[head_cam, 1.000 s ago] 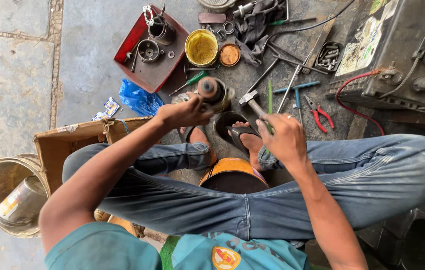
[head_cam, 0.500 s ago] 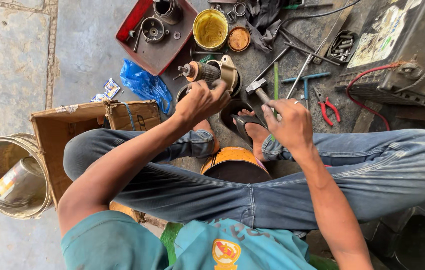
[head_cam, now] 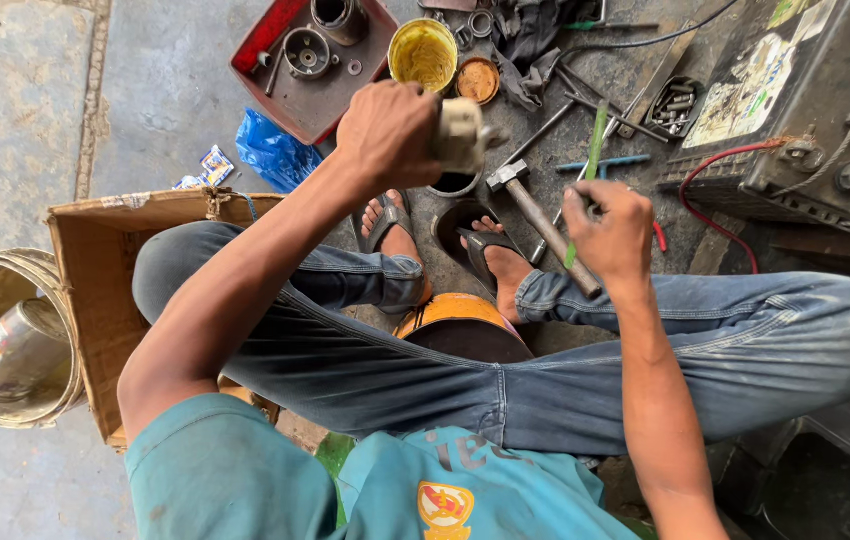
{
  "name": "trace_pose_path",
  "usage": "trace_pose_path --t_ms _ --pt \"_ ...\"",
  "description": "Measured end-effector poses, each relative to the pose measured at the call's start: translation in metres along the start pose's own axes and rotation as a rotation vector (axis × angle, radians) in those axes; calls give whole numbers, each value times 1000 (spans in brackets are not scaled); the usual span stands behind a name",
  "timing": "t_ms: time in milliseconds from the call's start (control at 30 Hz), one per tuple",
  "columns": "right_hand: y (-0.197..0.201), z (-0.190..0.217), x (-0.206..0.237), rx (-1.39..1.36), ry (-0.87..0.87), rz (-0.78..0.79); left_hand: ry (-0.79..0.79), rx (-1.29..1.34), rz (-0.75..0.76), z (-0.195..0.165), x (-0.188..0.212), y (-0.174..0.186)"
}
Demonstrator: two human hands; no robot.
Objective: The person sits on the ground repairing a small motorcycle component, likely a fuel valve or starter assembly. They scrape the part with a file, tap a shaft with a hammer, unscrew components with a screwdriver, and handle the part over a tray of tools and parts.
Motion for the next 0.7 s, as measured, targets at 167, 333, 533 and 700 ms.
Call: trace_pose_path --t_ms 167,333,533,700 --pt "2 -4 -7 -158 -115 24 -61 449 -249 -1 1 -5" --pt "5 3 -9 -178 -102 22 -20 723 -327 -10 -10 -60" --pt "3 2 -9 -169 -111 34 -14 479 -233 -3 -17 -101" --pt "-5 3 -7 -133 -91 46 -57 347 -284 17 -20 -89"
Point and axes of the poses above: each hand's wrist, its own x-axis away from the middle knuckle, its own y-axis out of the back of the hand, z = x × y, the point moved 5 cm from there along -x, towards the middle knuckle, and after that the axes turned 13 degrees about z, right-handed, at the moved point
